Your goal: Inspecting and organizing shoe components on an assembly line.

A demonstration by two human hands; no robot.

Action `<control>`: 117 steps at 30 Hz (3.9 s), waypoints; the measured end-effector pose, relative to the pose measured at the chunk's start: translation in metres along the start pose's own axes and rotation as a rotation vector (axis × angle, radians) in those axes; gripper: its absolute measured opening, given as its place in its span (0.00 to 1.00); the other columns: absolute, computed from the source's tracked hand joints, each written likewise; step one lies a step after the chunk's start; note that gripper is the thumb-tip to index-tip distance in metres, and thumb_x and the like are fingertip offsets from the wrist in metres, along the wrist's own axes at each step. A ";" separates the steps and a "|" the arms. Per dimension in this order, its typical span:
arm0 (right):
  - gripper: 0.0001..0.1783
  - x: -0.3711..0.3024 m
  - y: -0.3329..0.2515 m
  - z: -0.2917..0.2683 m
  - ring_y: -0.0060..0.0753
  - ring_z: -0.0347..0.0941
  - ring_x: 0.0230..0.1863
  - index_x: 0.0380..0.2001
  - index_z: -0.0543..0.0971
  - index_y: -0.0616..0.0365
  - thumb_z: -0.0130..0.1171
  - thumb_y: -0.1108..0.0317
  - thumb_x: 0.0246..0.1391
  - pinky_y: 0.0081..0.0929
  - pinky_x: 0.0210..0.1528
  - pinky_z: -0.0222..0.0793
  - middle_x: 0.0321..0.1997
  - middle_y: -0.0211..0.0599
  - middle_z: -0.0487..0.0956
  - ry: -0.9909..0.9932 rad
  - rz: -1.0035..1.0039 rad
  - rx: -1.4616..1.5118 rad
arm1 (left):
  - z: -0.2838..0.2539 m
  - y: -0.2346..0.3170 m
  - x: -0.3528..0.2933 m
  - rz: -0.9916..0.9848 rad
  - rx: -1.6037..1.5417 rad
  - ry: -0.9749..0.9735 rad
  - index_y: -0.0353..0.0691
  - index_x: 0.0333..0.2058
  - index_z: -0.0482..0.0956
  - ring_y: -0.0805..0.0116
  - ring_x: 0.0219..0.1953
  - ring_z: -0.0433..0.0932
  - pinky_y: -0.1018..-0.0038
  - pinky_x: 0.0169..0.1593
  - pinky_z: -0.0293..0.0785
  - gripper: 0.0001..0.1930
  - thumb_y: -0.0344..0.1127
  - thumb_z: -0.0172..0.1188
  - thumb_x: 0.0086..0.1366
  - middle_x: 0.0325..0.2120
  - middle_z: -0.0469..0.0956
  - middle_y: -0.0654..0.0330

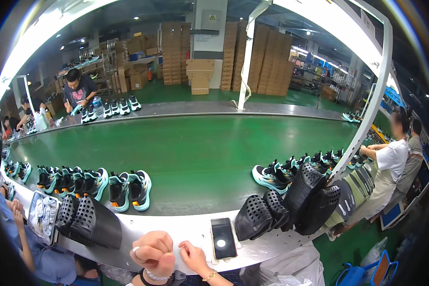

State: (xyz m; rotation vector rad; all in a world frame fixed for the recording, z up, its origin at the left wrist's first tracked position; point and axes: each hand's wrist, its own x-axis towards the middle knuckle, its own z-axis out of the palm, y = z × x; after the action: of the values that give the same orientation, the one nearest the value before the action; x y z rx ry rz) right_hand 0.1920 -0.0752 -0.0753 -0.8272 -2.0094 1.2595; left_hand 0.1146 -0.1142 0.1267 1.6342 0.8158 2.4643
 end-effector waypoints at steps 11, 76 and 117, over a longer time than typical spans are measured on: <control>0.06 0.000 0.013 0.008 0.25 0.62 0.12 0.33 0.74 0.53 0.54 0.68 0.50 0.24 0.18 0.57 0.10 0.31 0.65 0.045 -0.059 0.042 | -0.014 0.012 -0.001 0.342 0.533 -0.292 0.42 0.20 0.64 0.72 0.13 0.66 0.77 0.18 0.67 0.13 0.26 0.64 0.48 0.13 0.65 0.66; 0.12 0.002 0.000 -0.003 0.46 0.73 0.23 0.36 0.69 0.50 0.54 0.60 0.50 0.33 0.23 0.65 0.19 0.40 0.75 -0.033 -0.070 -0.047 | 0.008 0.013 -0.018 0.040 0.123 -0.154 0.35 0.25 0.72 0.63 0.21 0.75 0.72 0.24 0.74 0.15 0.40 0.48 0.65 0.21 0.77 0.52; 0.10 -0.023 -0.198 -0.143 0.28 0.68 0.15 0.16 0.75 0.56 0.69 0.68 0.34 0.20 0.17 0.64 0.13 0.27 0.70 0.288 -0.906 -0.216 | 0.006 0.040 -0.028 -0.502 -0.287 -0.283 0.32 0.22 0.77 0.63 0.22 0.75 0.70 0.31 0.74 0.10 0.30 0.68 0.43 0.18 0.77 0.54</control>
State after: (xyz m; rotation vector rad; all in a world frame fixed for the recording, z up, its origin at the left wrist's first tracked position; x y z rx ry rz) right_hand 0.2804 -0.0864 0.1528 -0.1026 -1.9255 0.3880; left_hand 0.1411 -0.1557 0.1243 1.4170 0.6887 1.8588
